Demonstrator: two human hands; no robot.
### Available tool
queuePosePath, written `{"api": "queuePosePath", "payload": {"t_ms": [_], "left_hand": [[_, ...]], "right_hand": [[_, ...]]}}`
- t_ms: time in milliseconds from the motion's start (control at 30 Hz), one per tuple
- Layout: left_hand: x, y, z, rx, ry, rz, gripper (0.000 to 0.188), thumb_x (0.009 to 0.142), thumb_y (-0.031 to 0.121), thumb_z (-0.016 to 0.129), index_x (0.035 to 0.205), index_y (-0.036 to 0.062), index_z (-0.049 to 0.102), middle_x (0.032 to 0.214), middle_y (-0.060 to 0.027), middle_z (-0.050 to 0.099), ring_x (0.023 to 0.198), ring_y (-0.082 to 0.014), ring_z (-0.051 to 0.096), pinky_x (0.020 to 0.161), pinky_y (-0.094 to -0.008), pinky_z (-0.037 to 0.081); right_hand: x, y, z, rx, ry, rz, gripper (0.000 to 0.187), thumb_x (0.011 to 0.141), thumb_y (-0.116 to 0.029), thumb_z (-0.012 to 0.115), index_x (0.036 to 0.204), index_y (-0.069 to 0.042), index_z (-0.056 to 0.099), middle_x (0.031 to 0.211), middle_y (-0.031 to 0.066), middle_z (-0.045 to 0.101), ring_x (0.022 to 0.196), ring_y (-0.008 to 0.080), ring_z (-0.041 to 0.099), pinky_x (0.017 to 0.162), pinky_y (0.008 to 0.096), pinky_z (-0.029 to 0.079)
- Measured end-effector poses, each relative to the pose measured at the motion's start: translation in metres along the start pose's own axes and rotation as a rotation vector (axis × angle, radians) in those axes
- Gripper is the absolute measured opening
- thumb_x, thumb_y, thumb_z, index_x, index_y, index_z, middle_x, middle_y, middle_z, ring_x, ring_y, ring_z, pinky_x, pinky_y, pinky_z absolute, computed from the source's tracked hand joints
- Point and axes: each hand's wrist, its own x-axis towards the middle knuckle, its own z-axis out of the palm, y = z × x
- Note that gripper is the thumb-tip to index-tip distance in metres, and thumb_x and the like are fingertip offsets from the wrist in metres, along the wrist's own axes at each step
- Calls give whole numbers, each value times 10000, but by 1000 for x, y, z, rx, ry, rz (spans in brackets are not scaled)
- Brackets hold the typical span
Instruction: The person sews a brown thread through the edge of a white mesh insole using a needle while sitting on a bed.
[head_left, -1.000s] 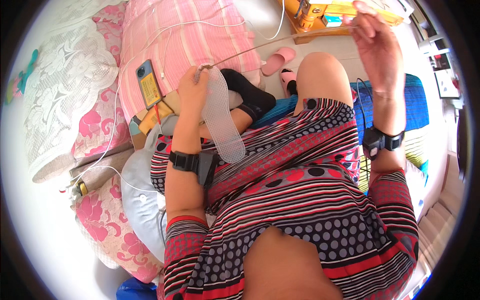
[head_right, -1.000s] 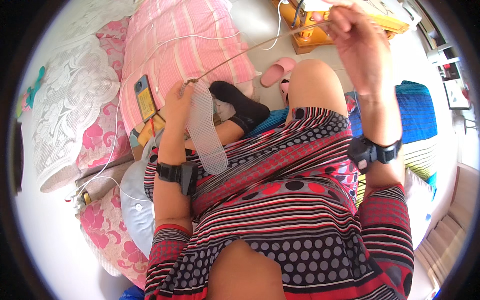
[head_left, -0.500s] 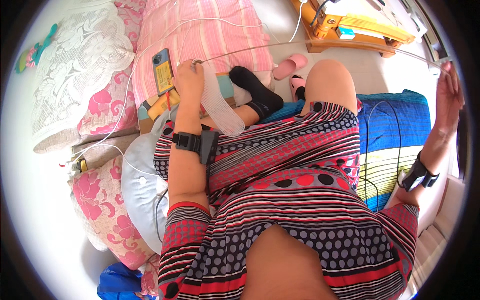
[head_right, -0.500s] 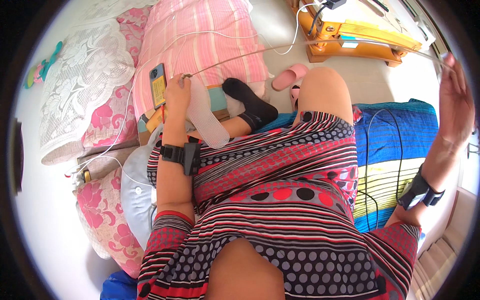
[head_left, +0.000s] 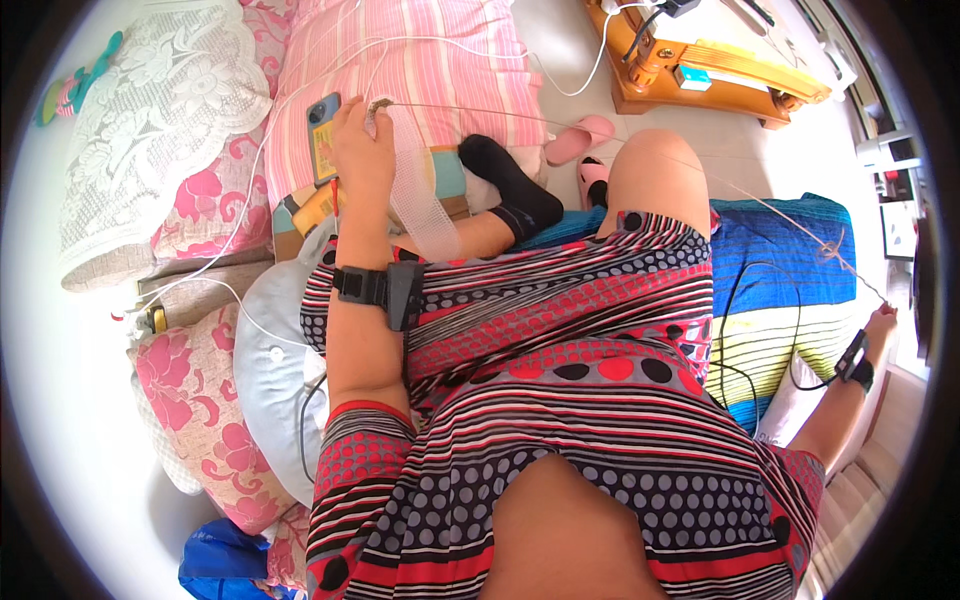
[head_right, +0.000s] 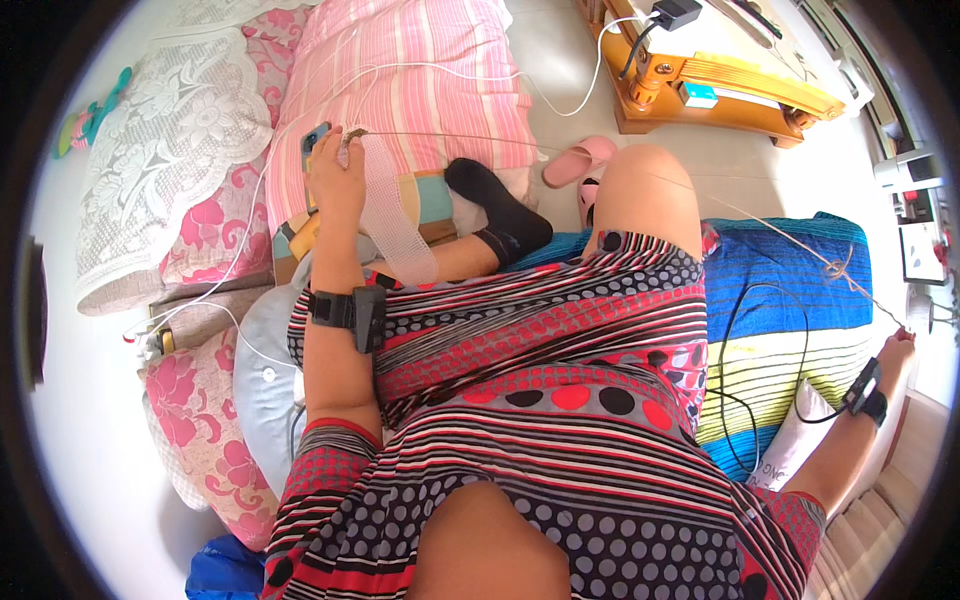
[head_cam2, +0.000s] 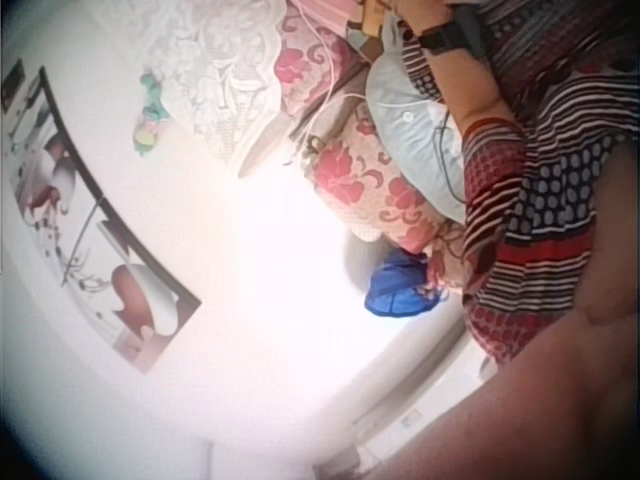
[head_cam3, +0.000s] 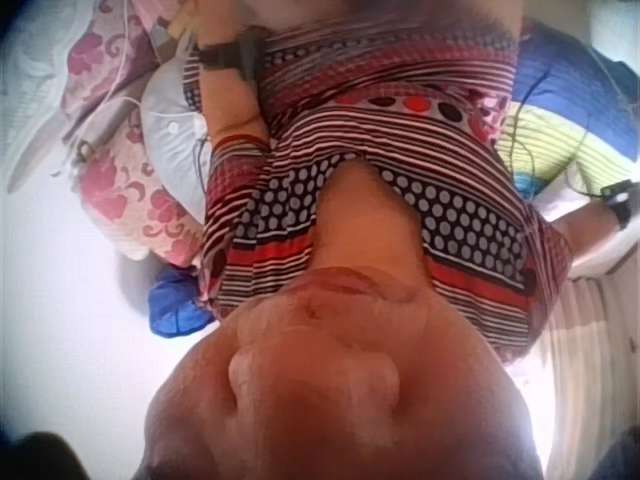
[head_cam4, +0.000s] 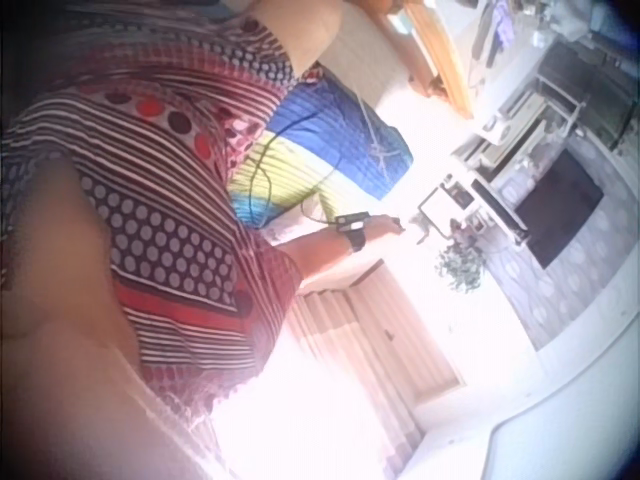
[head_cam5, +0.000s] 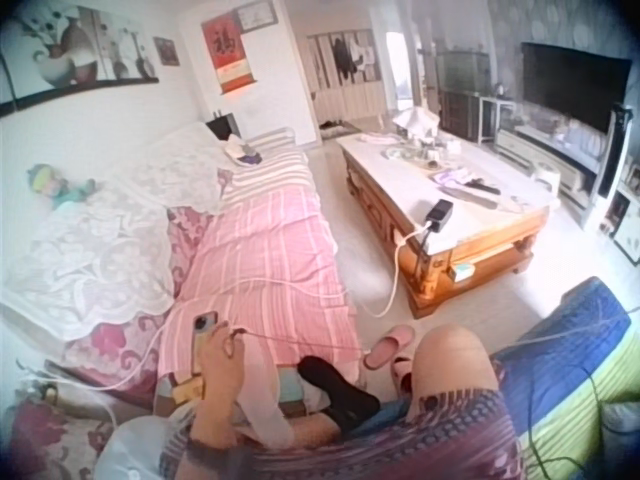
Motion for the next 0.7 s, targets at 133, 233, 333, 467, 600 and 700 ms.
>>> {"api": "queuePosePath", "payload": {"t_ms": [133,233,333,467,600,700], "left_hand": [[5,34,-20,-356,-56,96,243,871,206,572,1051,49,615,1067,-105,605,986,-211,564,860,-338,419],[-6,65,-31,-690,-178,52,174,889,121,552,1015,17,610,977,-67,600,885,-128,545,794,-244,415],[-14,87,-41,-808,-187,154,155,856,65,556,974,-21,609,949,-120,607,898,-225,574,843,-311,422],[-21,95,-49,-869,-220,225,131,845,60,573,946,-15,610,936,-118,608,906,-227,567,841,-315,420],[-19,85,-48,-875,-171,123,124,837,65,589,933,-11,610,927,-114,601,918,-238,554,835,-327,419],[-16,75,-44,-812,-135,106,115,843,58,586,934,-10,607,910,-99,598,896,-201,548,810,-298,423]], "right_hand": [[-149,24,95,-13,-354,-6,346,941,-171,467,1240,-4,523,920,61,573,859,130,546,806,250,465],[-354,20,197,-363,-925,-346,373,923,-216,491,1245,-32,538,1062,59,593,941,144,532,885,270,417],[-532,-11,276,-372,-1479,-377,308,900,-243,524,1115,-31,585,1065,91,614,942,141,574,857,300,449],[-668,-15,345,-155,-1575,-622,307,783,-248,687,989,-34,609,753,96,549,692,245,578,626,342,478],[-697,1,368,-103,-1527,-788,108,782,-97,655,805,-5,603,707,114,549,660,287,542,587,362,423],[-694,9,370,-120,-1443,-892,175,809,-179,629,762,-15,589,721,116,564,685,305,557,587,377,449]]}}
